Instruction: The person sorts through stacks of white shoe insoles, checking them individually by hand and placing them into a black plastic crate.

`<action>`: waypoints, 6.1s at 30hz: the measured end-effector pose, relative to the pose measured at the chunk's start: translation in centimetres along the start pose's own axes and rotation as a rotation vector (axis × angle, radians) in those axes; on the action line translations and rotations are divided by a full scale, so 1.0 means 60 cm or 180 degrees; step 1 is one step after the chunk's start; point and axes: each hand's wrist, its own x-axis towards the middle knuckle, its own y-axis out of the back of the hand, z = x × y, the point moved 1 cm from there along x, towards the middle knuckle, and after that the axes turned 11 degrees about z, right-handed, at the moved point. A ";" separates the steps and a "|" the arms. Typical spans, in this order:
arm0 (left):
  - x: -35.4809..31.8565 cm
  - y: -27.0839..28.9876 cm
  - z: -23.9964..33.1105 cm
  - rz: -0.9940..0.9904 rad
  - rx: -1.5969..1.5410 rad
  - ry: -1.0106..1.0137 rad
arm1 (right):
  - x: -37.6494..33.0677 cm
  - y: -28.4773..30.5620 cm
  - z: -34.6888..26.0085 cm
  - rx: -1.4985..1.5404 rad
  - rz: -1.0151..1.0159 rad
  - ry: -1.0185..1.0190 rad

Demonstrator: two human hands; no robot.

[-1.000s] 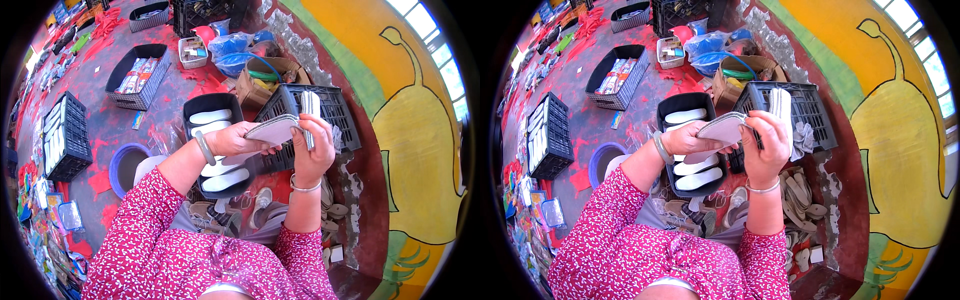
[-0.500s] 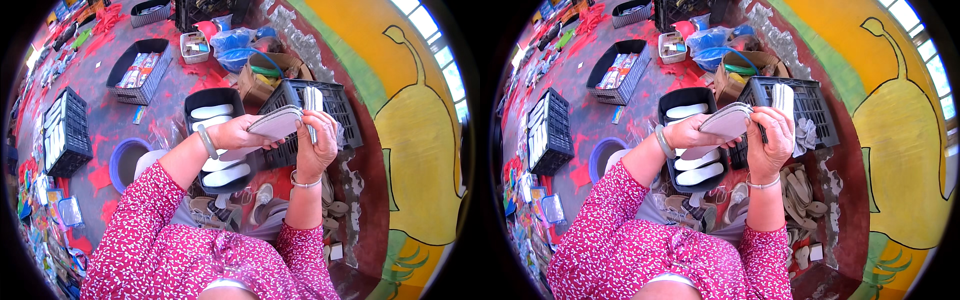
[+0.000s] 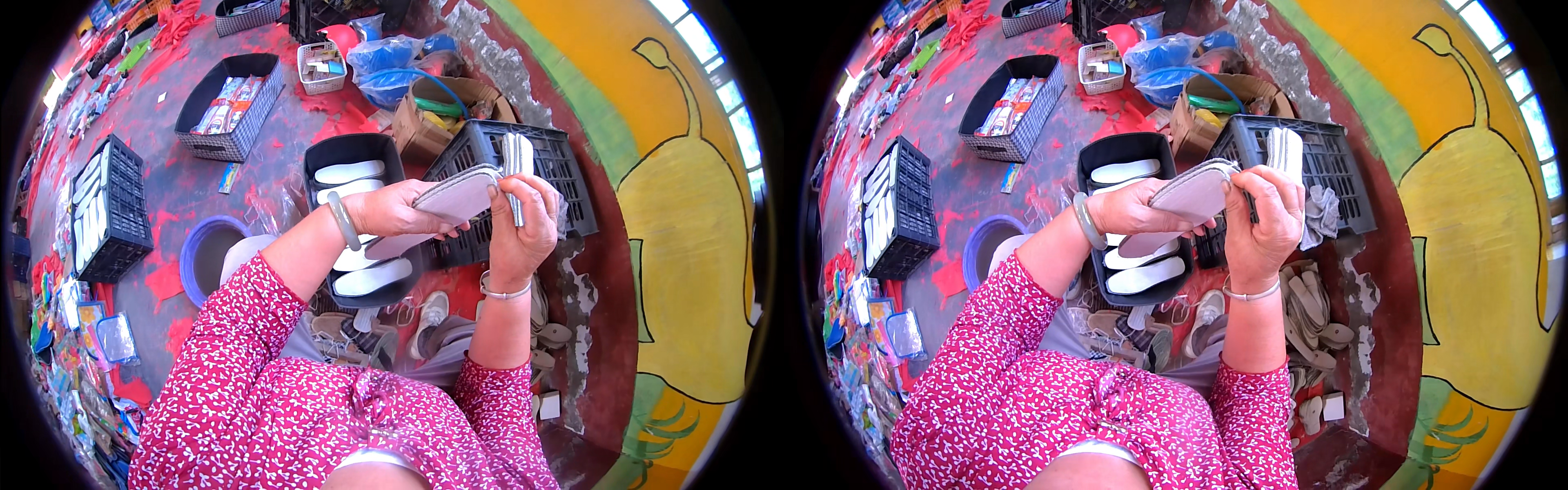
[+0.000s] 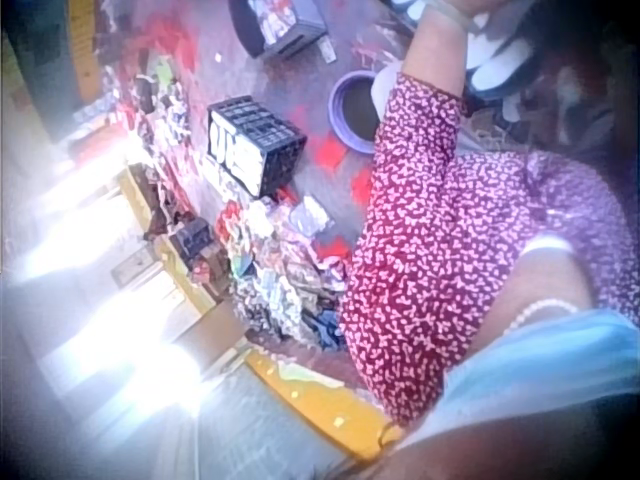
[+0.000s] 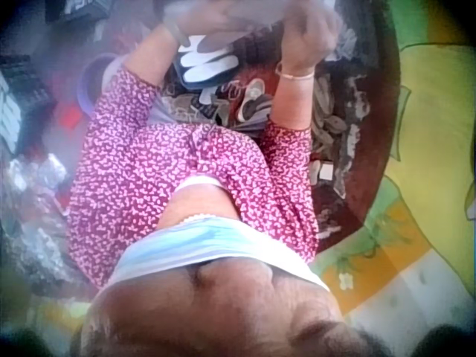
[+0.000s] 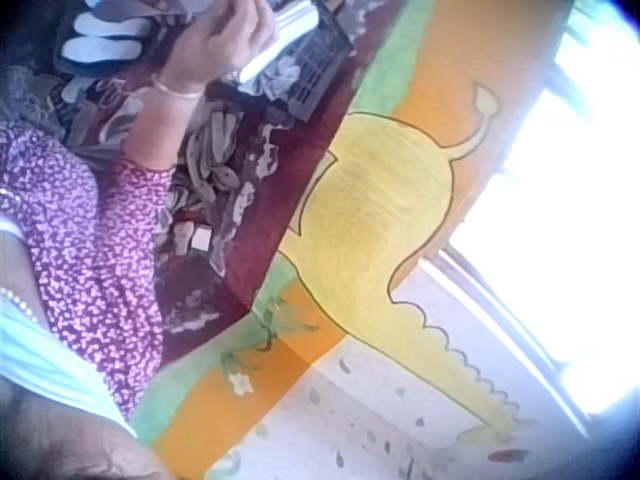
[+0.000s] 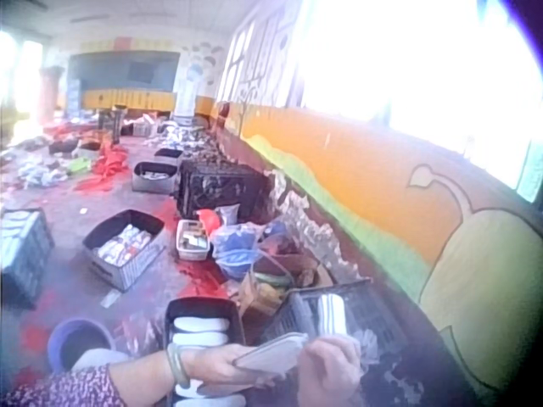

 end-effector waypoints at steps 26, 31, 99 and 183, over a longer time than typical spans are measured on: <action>0.004 0.011 -0.009 0.0121 0.0185 -0.0105 | 0.003 0.008 0.010 0.0036 -0.0335 -0.0066; 0.000 0.002 0.004 0.0100 -0.0080 0.0001 | 0.008 0.011 -0.001 -0.0134 -0.0267 0.0193; 0.033 0.029 -0.021 0.2431 -0.1832 -0.1156 | -0.109 -0.096 -0.005 -0.0737 -0.1868 -0.1170; -0.151 0.169 0.126 0.3541 -0.0327 -0.0508 | -0.533 -0.522 0.220 -0.1555 -0.5061 -0.0546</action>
